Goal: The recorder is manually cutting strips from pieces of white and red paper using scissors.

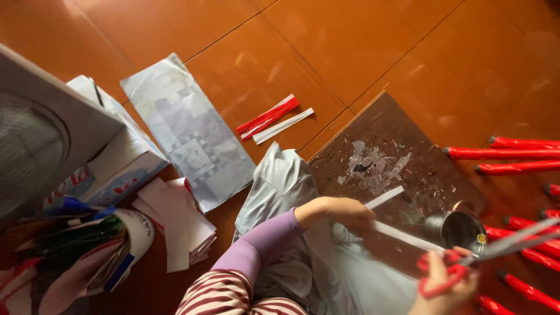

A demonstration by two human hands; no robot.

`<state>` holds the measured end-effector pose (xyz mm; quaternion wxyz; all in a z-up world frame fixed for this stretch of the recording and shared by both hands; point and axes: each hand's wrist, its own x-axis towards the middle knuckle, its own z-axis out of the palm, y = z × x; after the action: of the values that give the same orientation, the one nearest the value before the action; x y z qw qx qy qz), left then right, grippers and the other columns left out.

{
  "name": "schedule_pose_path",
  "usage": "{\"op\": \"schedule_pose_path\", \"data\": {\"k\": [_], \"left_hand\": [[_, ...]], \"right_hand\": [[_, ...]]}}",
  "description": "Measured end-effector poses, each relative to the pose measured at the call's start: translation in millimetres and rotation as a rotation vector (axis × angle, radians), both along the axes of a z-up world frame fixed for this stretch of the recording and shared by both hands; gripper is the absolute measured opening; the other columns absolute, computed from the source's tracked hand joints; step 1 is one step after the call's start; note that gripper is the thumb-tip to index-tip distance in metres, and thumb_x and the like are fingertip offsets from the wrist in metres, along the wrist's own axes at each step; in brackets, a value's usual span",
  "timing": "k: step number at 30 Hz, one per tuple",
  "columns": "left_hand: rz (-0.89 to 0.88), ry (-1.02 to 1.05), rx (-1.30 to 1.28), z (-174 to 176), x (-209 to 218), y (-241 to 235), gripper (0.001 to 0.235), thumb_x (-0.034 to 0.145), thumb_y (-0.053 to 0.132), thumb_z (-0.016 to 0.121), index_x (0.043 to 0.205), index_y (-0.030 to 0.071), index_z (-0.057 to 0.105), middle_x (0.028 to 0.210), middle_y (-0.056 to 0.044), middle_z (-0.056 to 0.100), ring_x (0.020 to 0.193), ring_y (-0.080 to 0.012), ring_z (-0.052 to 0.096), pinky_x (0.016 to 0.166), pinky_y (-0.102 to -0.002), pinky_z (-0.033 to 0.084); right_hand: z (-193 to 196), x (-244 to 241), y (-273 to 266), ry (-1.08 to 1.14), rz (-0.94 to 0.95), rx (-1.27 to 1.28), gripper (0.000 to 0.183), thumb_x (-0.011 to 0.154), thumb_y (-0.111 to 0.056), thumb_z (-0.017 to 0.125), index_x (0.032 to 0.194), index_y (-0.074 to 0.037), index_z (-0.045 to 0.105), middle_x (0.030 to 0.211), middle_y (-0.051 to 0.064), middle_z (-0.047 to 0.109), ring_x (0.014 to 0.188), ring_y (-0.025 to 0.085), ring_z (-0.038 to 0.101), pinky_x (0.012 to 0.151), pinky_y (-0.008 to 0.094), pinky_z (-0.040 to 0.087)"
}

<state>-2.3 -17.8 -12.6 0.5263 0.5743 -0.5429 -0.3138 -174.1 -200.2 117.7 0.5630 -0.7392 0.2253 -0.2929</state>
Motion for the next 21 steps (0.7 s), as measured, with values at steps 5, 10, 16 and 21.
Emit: {"op": "schedule_pose_path", "data": {"k": [5, 10, 16, 21], "left_hand": [[0.017, -0.059, 0.049, -14.4, 2.1, -8.1, 0.017, 0.101, 0.023, 0.056, 0.107, 0.008, 0.062, 0.089, -0.014, 0.073, 0.078, -0.0270, 0.072, 0.069, -0.040, 0.057], [0.113, -0.149, -0.126, -36.3, 7.7, -15.4, 0.015, 0.101, 0.022, 0.059, 0.105, 0.008, 0.063, 0.092, -0.011, 0.072, 0.081, -0.0240, 0.070, 0.070, -0.038, 0.056], [0.467, 0.968, -0.359, -20.1, 41.3, 11.4, 0.025, 0.113, 0.032, 0.050, 0.113, 0.009, 0.060, 0.085, -0.001, 0.056, 0.072, -0.0107, 0.054, 0.060, -0.028, 0.047], [0.474, 1.332, -0.681, -13.4, 58.3, 32.4, 0.024, 0.109, 0.030, 0.057, 0.118, 0.008, 0.060, 0.094, 0.000, 0.060, 0.083, -0.0129, 0.059, 0.075, -0.030, 0.052]], "right_hand": [[13.5, 3.7, -18.2, 0.043, 0.012, -0.185, 0.035, 0.093, 0.007, 0.071, 0.121, 0.003, 0.051, 0.097, 0.013, 0.063, 0.072, 0.017, 0.063, 0.072, 0.031, 0.055], [9.4, 17.7, -6.8, -0.026, -0.007, -0.156, 0.039, 0.097, 0.008, 0.064, 0.133, 0.003, 0.050, 0.095, 0.013, 0.065, 0.072, 0.017, 0.064, 0.068, 0.027, 0.053], [-92.3, -4.7, 10.9, 0.283, 0.226, 0.176, 0.024, 0.107, -0.024, 0.061, 0.116, -0.002, 0.064, 0.077, 0.008, 0.063, 0.060, 0.018, 0.060, 0.054, 0.034, 0.049], [-158.5, -19.1, 60.0, 0.418, 0.260, 0.837, 0.036, 0.108, -0.035, 0.051, 0.114, -0.005, 0.068, 0.093, 0.005, 0.068, 0.083, 0.014, 0.064, 0.074, 0.028, 0.052]]}}
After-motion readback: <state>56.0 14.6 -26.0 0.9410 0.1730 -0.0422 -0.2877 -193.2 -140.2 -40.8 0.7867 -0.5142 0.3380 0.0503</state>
